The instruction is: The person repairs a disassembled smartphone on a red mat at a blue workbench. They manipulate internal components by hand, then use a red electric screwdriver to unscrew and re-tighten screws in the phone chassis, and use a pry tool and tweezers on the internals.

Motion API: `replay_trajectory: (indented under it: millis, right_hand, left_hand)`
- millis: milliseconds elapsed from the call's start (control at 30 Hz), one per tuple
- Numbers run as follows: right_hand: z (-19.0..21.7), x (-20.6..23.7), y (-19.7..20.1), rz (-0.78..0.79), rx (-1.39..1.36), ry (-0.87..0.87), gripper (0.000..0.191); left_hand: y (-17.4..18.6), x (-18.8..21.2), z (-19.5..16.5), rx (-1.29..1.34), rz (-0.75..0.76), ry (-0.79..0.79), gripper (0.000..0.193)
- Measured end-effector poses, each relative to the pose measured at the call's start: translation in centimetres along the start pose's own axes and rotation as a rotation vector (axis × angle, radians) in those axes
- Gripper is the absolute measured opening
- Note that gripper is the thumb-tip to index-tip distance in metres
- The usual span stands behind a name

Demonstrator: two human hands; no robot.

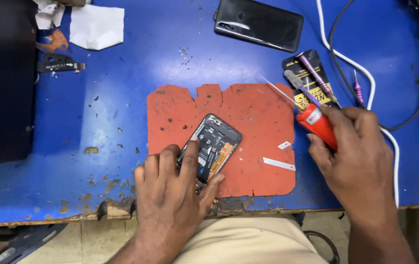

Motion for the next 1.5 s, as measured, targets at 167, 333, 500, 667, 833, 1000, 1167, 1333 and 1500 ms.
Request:
replay_trajectory:
  millis: [167, 333, 500, 667, 833, 1000, 1167, 1333, 1500]
  right_hand:
    - [0.6, 1.3, 0.6, -0.043, 0.004, 0.053, 0.050]
    - [1.1, 2.6, -1.1, 0.181, -0.070, 0.035, 0.056]
    - [2.5, 3.7, -1.5, 0.161, 0.071, 0.046, 0.051]
    - [2.7, 4.3, -1.8, 0.121, 0.168, 0.039, 0.053]
    - [2.6, 4.5, -2.5, 0.147, 0.187, 0.036, 0.052]
    - [2.7, 4.7, -2.7, 0.134, 0.210, 0.018, 0.050]
    - [2.6, 4.7, -2.7, 0.131, 0.203, 0.026, 0.050]
    - [2.4, 4.7, -2.9, 0.154, 0.194, 0.019, 0.052]
    - [2.5, 4.7, -2.7, 0.126, 0.189, 0.045, 0.053]
  left_hand:
    - [0.9, -0.2, -0.6, 0.058, -0.063, -0.131, 0.069]
    - [0.6, -1.0, -2.5, 0.061, -0.039, -0.259, 0.059]
    - [-0.6, -1.7, -3.7, -0.073, 0.083, -0.316, 0.068]
    - [-1.0, -1.9, -4.3, -0.081, 0.113, -0.335, 0.055]
    - [-1.1, -1.8, -4.7, -0.122, 0.102, -0.365, 0.071]
    - [-1.3, -1.9, -4.6, -0.081, 0.102, -0.341, 0.071]
    - [-1.3, -1.9, -4.6, -0.077, 0.093, -0.332, 0.070]
    - [-1.3, -1.9, -4.6, -0.079, 0.098, -0.329, 0.070]
    - [-1.3, -2.0, -4.7, -0.091, 0.106, -0.323, 0.072]
Point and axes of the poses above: each hand's wrist, its own x-axis away from the middle knuckle, its own y-axis out of the back of the hand, z = x × y, the point moved 8 cm from there along -x, towards the middle knuckle, and after that the axes turned 15 degrees about z, right-handed, at the moved point
